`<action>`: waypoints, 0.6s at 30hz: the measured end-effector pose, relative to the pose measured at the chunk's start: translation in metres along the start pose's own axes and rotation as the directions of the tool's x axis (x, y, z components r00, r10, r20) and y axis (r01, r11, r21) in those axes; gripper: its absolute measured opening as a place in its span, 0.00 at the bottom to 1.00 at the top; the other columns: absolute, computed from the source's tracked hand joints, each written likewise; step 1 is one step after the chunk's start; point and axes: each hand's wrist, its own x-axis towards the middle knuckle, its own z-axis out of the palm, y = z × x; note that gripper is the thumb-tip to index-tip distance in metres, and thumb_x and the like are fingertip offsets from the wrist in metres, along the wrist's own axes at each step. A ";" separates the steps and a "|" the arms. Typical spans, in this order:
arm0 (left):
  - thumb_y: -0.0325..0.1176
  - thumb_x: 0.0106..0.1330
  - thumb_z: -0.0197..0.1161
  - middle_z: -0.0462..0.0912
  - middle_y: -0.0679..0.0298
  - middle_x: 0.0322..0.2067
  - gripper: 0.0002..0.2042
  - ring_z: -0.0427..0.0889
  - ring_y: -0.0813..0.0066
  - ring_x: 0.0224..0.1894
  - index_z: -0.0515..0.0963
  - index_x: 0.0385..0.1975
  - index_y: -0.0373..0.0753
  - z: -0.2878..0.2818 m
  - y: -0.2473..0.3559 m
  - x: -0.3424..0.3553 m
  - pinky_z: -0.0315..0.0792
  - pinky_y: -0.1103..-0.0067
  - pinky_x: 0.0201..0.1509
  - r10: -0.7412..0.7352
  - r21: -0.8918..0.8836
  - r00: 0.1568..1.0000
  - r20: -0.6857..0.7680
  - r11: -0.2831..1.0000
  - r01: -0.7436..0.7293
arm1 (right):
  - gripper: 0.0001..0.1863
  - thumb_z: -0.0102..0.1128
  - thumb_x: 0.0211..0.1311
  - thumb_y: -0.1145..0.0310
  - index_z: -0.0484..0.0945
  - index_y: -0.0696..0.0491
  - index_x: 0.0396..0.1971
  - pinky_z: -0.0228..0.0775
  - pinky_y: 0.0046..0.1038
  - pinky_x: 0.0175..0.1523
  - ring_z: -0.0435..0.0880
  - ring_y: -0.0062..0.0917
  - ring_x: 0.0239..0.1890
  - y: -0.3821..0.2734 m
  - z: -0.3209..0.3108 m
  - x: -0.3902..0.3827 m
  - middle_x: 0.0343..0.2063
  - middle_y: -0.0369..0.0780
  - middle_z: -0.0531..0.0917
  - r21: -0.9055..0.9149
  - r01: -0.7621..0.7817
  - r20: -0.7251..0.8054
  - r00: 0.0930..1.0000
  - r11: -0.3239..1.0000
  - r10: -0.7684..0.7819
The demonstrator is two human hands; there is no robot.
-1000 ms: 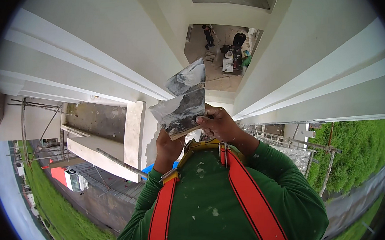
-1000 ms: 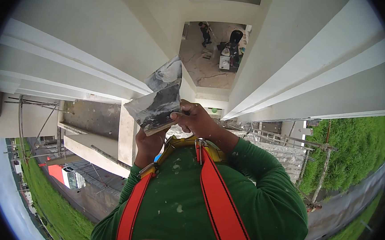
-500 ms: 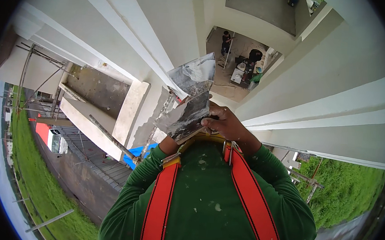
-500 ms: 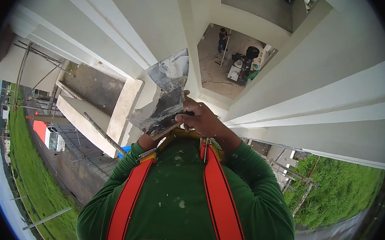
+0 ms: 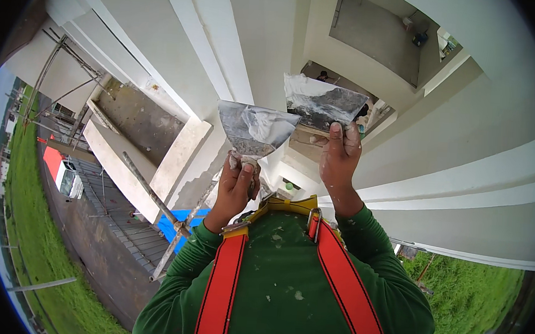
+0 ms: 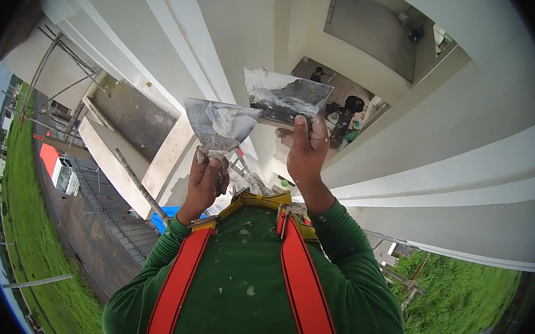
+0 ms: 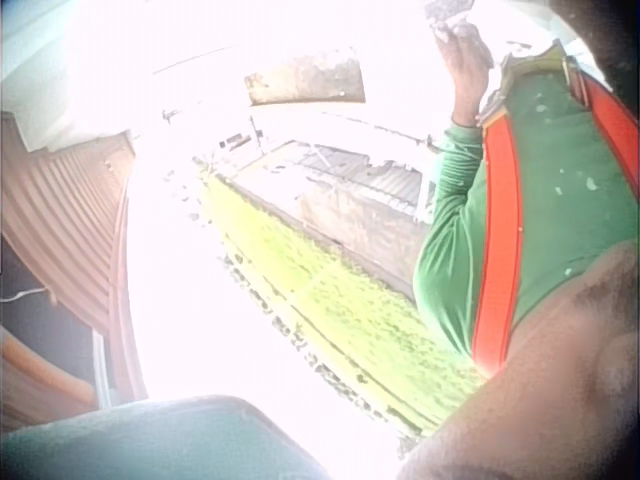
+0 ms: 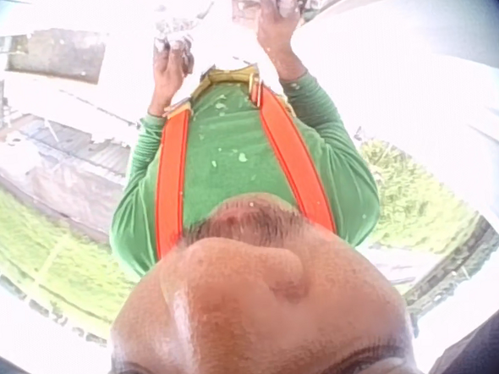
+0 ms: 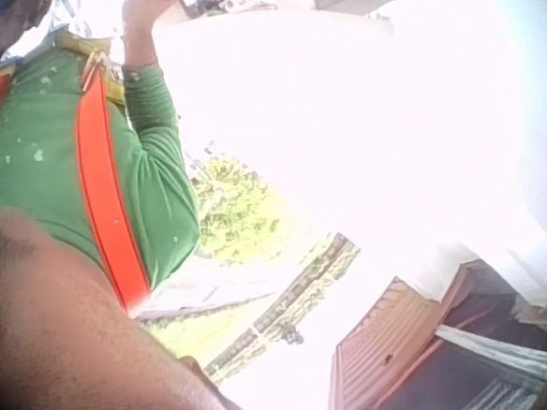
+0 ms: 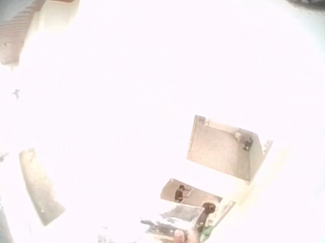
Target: The person applies plaster to the exterior wall and ceiling of a building using a trowel and a hawk. They scoop plaster from the hawk and spread it onto the wall surface, smoothing it out.
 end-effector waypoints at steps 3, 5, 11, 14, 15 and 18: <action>0.33 0.79 0.46 0.72 0.63 0.32 0.10 0.72 0.80 0.22 0.59 0.54 0.41 0.013 -0.004 -0.005 0.67 0.83 0.19 -0.065 -0.174 0.998 -0.002 0.983 0.063 | 0.10 0.54 0.74 0.68 0.75 0.62 0.39 0.73 0.24 0.33 0.83 0.18 0.30 0.009 -0.005 -0.004 0.26 0.38 0.80 -0.258 0.084 0.426 0.904 0.963 0.035; 0.33 0.78 0.47 0.72 0.63 0.32 0.10 0.72 0.79 0.22 0.59 0.53 0.42 0.007 0.000 -0.008 0.68 0.83 0.19 -0.039 -0.206 0.999 -0.035 0.978 0.031 | 0.10 0.54 0.74 0.68 0.76 0.61 0.36 0.72 0.24 0.33 0.83 0.17 0.30 0.015 -0.016 0.009 0.24 0.38 0.80 -0.516 0.398 0.588 0.809 0.758 -0.024; 0.30 0.75 0.52 0.74 0.64 0.26 0.09 0.72 0.78 0.19 0.62 0.48 0.40 -0.012 -0.004 -0.014 0.65 0.81 0.17 -0.088 -0.244 0.994 -0.070 0.967 0.068 | 0.12 0.62 0.66 0.72 0.76 0.56 0.47 0.76 0.30 0.47 0.84 0.25 0.42 0.042 -0.061 0.032 0.38 0.39 0.83 -0.161 -0.415 0.108 0.895 0.895 0.434; 0.29 0.73 0.56 0.74 0.66 0.21 0.08 0.72 0.79 0.18 0.65 0.43 0.37 -0.022 -0.012 -0.020 0.64 0.81 0.17 -0.171 -0.130 0.984 -0.053 0.978 0.163 | 0.21 0.64 0.59 0.77 0.73 0.55 0.53 0.77 0.35 0.55 0.83 0.32 0.49 0.017 -0.049 0.068 0.47 0.40 0.82 0.371 -0.438 0.063 0.892 0.819 0.448; 0.29 0.72 0.57 0.74 0.67 0.20 0.07 0.72 0.79 0.18 0.66 0.41 0.36 -0.025 -0.018 -0.023 0.63 0.81 0.17 -0.184 -0.120 0.981 -0.056 0.977 0.177 | 0.21 0.63 0.58 0.77 0.73 0.56 0.52 0.78 0.35 0.54 0.84 0.32 0.47 0.004 -0.040 0.076 0.46 0.41 0.82 0.435 -0.439 0.084 0.889 0.786 0.450; 0.26 0.66 0.60 0.76 0.66 0.22 0.07 0.73 0.81 0.20 0.70 0.39 0.34 -0.034 -0.039 -0.036 0.66 0.82 0.21 -0.177 -0.104 0.978 -0.109 0.981 0.166 | 0.23 0.60 0.54 0.80 0.73 0.56 0.53 0.77 0.38 0.56 0.83 0.36 0.50 -0.018 -0.026 0.110 0.47 0.44 0.81 0.485 -0.498 0.232 0.866 0.719 0.443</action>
